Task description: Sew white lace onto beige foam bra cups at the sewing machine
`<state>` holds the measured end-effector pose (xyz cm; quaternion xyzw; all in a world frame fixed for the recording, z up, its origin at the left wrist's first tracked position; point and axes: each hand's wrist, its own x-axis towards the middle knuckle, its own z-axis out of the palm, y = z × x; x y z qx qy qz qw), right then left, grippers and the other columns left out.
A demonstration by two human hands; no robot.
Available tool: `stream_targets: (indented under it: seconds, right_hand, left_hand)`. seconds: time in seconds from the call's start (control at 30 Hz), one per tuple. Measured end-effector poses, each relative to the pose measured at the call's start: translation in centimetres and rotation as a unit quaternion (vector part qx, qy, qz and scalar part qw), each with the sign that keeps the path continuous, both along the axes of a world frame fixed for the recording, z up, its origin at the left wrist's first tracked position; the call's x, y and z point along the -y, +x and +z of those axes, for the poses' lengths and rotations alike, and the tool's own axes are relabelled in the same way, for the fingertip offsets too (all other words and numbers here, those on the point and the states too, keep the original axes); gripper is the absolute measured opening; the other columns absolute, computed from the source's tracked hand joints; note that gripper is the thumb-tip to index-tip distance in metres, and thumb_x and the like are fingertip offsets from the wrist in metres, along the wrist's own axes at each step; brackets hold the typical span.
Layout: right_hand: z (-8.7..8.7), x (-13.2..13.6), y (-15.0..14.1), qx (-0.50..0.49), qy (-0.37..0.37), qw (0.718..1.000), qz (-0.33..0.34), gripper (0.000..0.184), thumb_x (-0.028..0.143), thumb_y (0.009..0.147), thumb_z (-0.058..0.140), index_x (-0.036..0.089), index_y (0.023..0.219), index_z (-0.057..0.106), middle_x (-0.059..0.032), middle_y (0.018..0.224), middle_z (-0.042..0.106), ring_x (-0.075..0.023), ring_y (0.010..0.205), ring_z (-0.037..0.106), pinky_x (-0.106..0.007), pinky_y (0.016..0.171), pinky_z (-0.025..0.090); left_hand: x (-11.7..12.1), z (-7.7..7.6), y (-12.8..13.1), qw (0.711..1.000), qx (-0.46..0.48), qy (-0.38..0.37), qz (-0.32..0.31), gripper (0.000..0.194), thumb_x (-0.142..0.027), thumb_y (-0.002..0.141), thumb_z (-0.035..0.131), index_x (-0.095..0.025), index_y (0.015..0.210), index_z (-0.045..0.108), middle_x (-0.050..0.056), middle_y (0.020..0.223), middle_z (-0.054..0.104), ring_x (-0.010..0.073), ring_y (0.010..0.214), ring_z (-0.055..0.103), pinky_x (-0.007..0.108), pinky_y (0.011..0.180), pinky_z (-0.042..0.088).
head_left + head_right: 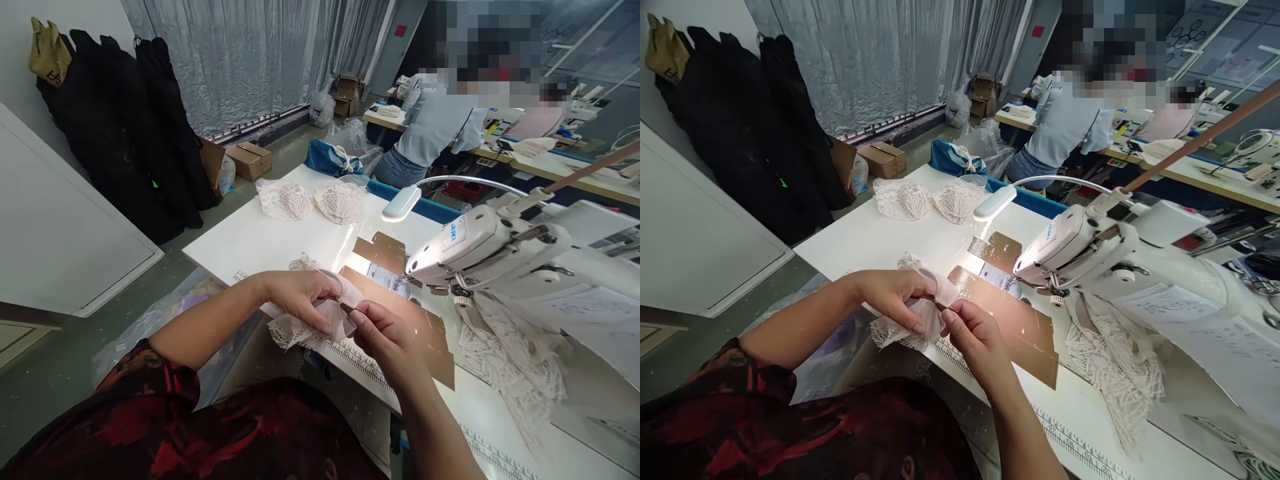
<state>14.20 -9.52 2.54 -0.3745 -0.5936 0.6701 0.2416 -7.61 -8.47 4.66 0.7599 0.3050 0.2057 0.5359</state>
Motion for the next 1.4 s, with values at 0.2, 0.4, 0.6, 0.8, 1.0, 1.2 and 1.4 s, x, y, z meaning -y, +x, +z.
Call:
stream_targets:
  seconds: [0.2,0.4,0.6,0.8,1.0,1.2,1.4]
  right_hand:
    - [-0.6,0.0,-0.3,-0.028,0.005,1.000,-0.012,0.031,0.045,0.086,0.059,0.018,0.071,0.051,0.0069,0.057,0.032,-0.0059,0.051,0.027,-0.022,0.048,0.019]
    - [-0.9,0.0,-0.4,-0.036,0.006,0.999,-0.029,0.029,0.047,0.084,0.061,0.018,0.080,0.059,0.0062,0.057,0.041,-0.0049,0.048,0.029,-0.020,0.045,0.020]
    - [-1.2,-0.4,1.4,0.031,0.053,0.996,-0.060,0.036,0.052,0.083,0.058,0.021,0.097,0.064,0.0017,0.063,0.055,-0.0074,0.048,0.039,-0.021,0.044,0.029]
    - [-3.5,-1.5,10.1,0.402,0.320,0.840,-0.172,0.043,0.055,0.083,0.049,0.025,0.107,0.067,-0.0074,0.097,0.070,-0.0249,0.078,0.064,-0.038,0.066,0.051]
    - [-5.8,-2.4,15.6,0.539,0.535,0.630,-0.161,0.057,0.044,0.092,0.027,0.008,0.098,0.071,-0.0218,0.102,0.065,-0.0357,0.091,0.061,-0.053,0.084,0.047]
    - [-5.0,-1.5,8.4,0.445,0.458,0.767,-0.056,0.052,0.041,0.091,0.041,0.009,0.131,0.053,-0.0206,0.141,0.046,-0.0348,0.131,0.041,-0.053,0.103,0.039]
    - [-3.2,1.5,5.4,0.127,0.224,0.962,0.095,0.040,0.042,0.088,0.053,0.025,0.125,0.059,-0.0104,0.123,0.064,-0.0266,0.116,0.057,-0.049,0.101,0.043]
  left_hand:
    - [-0.2,-0.3,0.5,0.995,0.062,-0.067,-0.037,0.032,-0.023,0.071,0.070,-0.012,0.099,0.059,0.002,0.088,0.061,0.0141,0.076,0.057,0.021,0.064,0.045]
    - [-0.3,-0.9,0.6,0.993,0.066,-0.098,-0.029,0.067,-0.021,0.066,0.075,-0.016,0.128,0.052,0.006,0.112,0.063,0.0204,0.099,0.060,0.025,0.078,0.049]
    - [-1.1,0.6,-1.4,0.997,0.005,-0.065,-0.037,0.086,-0.027,0.073,0.072,-0.015,0.147,0.029,0.008,0.123,0.061,0.0209,0.106,0.060,0.026,0.085,0.048]
    - [-3.5,2.6,-7.9,0.935,-0.235,0.148,0.222,0.058,-0.034,0.080,0.064,-0.017,0.134,0.050,0.004,0.111,0.066,0.0192,0.101,0.060,0.031,0.091,0.047]
    - [-2.0,0.3,-5.1,0.856,-0.274,0.284,0.334,0.061,-0.048,0.085,0.058,-0.014,0.134,0.046,0.013,0.141,0.043,0.0285,0.130,0.037,0.045,0.110,0.030]
    - [-1.3,-3.4,2.1,0.909,-0.271,0.282,0.142,0.042,-0.039,0.082,0.062,-0.013,0.115,0.058,0.015,0.129,0.053,0.0299,0.122,0.046,0.043,0.100,0.039]
    - [-1.6,-3.8,1.3,0.968,-0.103,0.125,0.193,0.025,-0.031,0.092,0.043,-0.015,0.079,0.057,0.002,0.076,0.057,0.0148,0.072,0.053,0.027,0.069,0.043]
